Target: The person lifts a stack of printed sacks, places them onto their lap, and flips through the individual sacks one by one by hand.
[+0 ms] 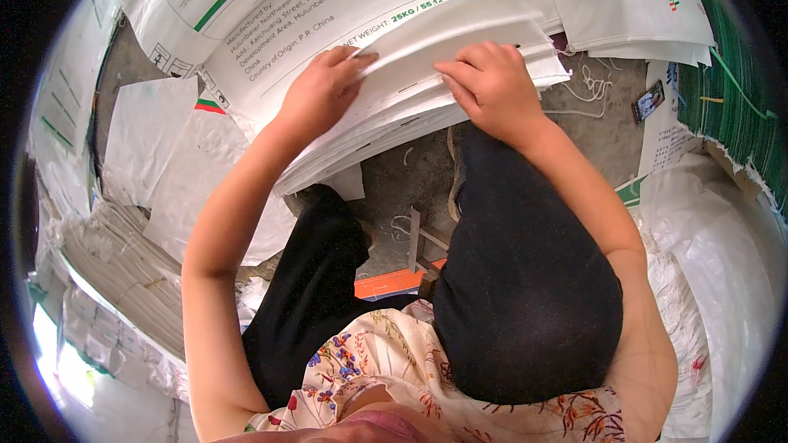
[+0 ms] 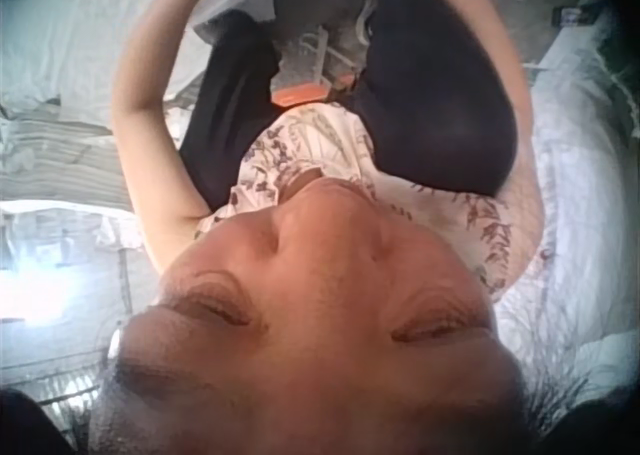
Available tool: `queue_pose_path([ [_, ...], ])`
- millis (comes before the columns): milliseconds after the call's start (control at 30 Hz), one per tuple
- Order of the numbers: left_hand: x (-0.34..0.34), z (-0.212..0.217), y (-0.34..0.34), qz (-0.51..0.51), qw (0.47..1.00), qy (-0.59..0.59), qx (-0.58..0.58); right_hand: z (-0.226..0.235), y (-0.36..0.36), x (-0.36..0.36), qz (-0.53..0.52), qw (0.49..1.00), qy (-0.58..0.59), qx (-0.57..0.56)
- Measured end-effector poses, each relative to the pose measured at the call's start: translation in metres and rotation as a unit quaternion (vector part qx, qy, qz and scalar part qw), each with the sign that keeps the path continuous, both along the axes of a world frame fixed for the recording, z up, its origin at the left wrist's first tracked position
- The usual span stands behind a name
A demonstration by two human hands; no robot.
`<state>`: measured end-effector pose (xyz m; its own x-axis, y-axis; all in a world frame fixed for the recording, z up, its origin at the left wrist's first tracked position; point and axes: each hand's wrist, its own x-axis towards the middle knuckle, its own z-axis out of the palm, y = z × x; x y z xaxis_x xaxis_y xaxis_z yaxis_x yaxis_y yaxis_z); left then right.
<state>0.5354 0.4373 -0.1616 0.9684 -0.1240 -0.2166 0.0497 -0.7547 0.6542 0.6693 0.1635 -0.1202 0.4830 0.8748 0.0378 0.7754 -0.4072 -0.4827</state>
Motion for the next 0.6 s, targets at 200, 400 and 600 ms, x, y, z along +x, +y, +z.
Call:
queue_pose_path([
  [200, 0.012, 0.018, 0.024, 0.041, 0.995, -0.083, 0.044, 0.008, -0.007, 0.000, 0.074, 0.996, 0.045, -0.006],
  [400, 0.003, 0.017, 0.002, -0.035, 0.999, -0.005, -0.020, 0.008, -0.001, -0.001, 0.036, 0.999, 0.025, 0.008],
  [600, 0.006, 0.015, 0.015, -0.038, 0.999, 0.003, -0.030, 0.005, -0.002, -0.001, 0.013, 1.000, 0.014, 0.024],
])
